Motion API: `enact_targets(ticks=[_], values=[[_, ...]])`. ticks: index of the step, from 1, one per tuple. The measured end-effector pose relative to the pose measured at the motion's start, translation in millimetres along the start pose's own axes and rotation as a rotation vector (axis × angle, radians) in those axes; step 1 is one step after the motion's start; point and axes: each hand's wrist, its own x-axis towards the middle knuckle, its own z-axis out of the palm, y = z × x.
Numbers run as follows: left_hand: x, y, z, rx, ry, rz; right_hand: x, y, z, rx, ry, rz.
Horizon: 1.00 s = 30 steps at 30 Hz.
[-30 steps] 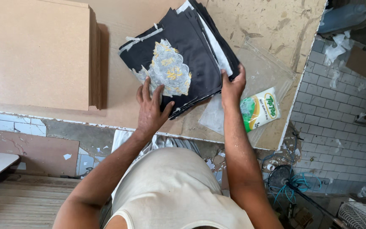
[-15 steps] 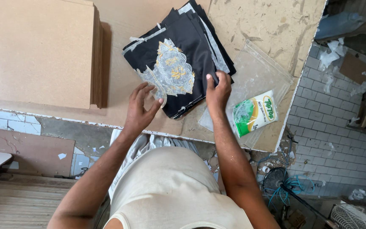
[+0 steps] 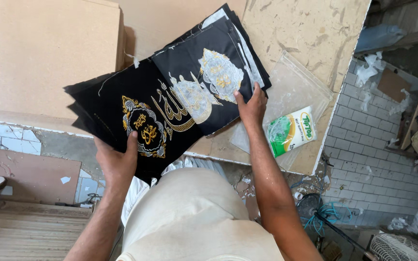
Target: The person prepares a cardboard sheet by applying glue and then places a black embroidered pillow onto it, pressing it down to adhere. They handle multiple pillow pieces and cardboard sheets during the process.
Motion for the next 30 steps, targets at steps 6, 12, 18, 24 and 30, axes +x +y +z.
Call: enact_targets(ticks=[6, 12, 18, 24, 30], values=[[10.5, -43.3, -17.3, -0.140, 0.080, 0.122, -3.5, -12.9, -5.8, -0.183, -0.046, 0.137], [0.1, -25.4, -5.7, -0.278, 0.045, -0.098, -56.5, -128.2, -36.9, 0.475, -0.303, -0.294], [-12.9, 6.1, 20.7, -0.052, 0.000, 0.154, -70.5, -155.1, -54.6, 0.674, -0.912, -0.957], [-14.0, -9.4, 26.9, 0.232, 0.202, 0.220, -0.7, -40.1, -38.7, 0.319, -0.200, -0.315], [-4.5, -6.3, 3.5, 0.147, 0.485, 0.042, 25.2, 55.2, -9.8, -0.067, -0.262, 0.044]])
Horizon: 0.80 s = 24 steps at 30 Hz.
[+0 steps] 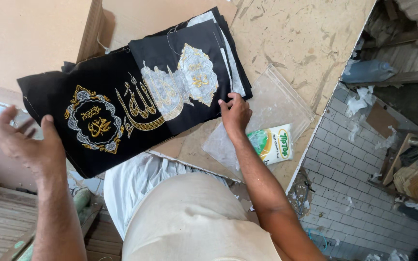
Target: The person prepares a cardboard sheet by applying glue and then places a black embroidered pillow onto it, pressing it down to adhere. They handle multiple pillow pieces and cardboard sheets during the process.
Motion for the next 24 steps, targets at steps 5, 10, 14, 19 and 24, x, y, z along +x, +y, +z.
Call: enact_targets(ticks=[5, 10, 14, 19, 24], values=[[-33.9, 40.5, 24.4, 0.289, 0.151, 0.497, -14.2, -6.4, -1.1, 0.019, 0.174, -0.113], [-80.8, 87.9, 72.1, -0.002, -0.227, 0.423, -15.1, -21.1, -11.6, 0.034, 0.345, -0.198], [-96.0, 108.0, 91.0, -0.074, -0.335, 0.384, 5.3, -5.9, -6.1, 0.086, 0.004, 0.144], [-99.8, 112.5, 96.9, -0.082, -0.438, 0.286, 3.3, 15.2, 7.0, 0.139, 0.179, 0.017], [-102.3, 114.2, 109.2, -0.114, -0.492, 0.229, 4.5, 10.3, 0.8, 0.402, 0.062, 0.157]])
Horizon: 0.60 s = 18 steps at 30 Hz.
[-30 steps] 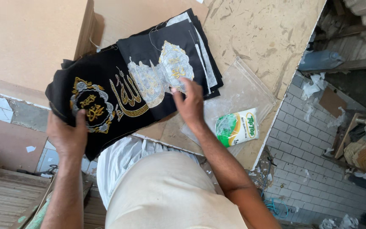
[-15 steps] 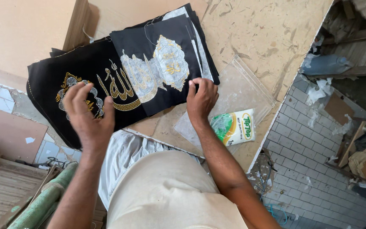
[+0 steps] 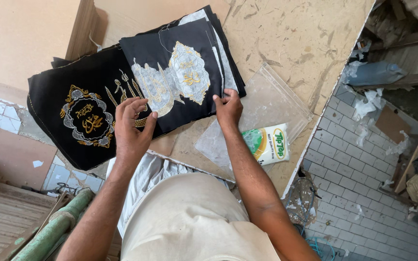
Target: The person prepares a cardboard sheet by applying glue and then places a black embroidered pillow onto it, pressing it down to adhere. They handle multiple pillow pieces and cardboard sheets during the process.
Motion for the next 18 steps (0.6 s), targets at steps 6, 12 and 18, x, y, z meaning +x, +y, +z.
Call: enact_targets(ticks=[6, 12, 18], values=[[1.7, 2.8, 14.5, -0.034, -0.040, -0.019, -15.5, -29.4, -23.6, -0.102, 0.074, -0.105], [22.4, -1.0, 42.7, -0.240, -0.115, -0.163, -39.4, -68.6, -26.9, -0.195, 0.161, -0.865], [55.4, -14.3, 68.7, -0.603, -0.221, -0.440, -74.3, -87.6, -19.4, 0.178, -0.104, -0.919]])
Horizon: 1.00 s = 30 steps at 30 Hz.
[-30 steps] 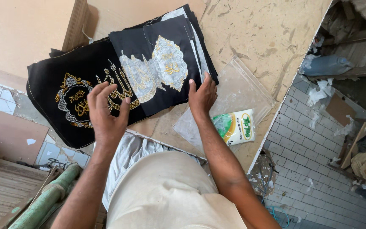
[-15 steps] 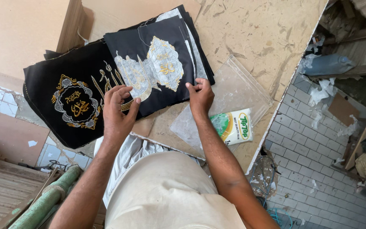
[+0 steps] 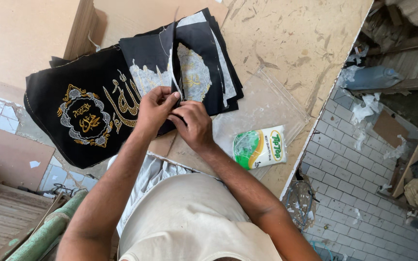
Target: The person prepares a cardboard sheet by applying glue and then places a black embroidered pillow onto it, pressing it down to adhere. They handle multiple pillow pieces and cardboard sheets during the process.
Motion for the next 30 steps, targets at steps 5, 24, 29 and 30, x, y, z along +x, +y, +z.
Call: enact_targets(ticks=[5, 24, 29, 30], values=[[9.9, -6.5, 7.7, -0.005, -0.110, 0.017, -5.3, 28.8, 7.1, 0.438, 0.119, 0.762], [34.6, -71.5, 50.0, 1.403, -0.023, 0.619, -55.7, 149.1, -29.8, -0.019, -0.004, 0.755], [42.2, -70.6, 47.8, 1.503, -0.038, 0.656, -17.1, 196.7, -89.5, -0.210, 0.419, 0.842], [42.0, -69.7, 47.4, 1.529, -0.026, 0.665, -9.6, 202.3, -99.9, -0.138, 0.496, 0.838]])
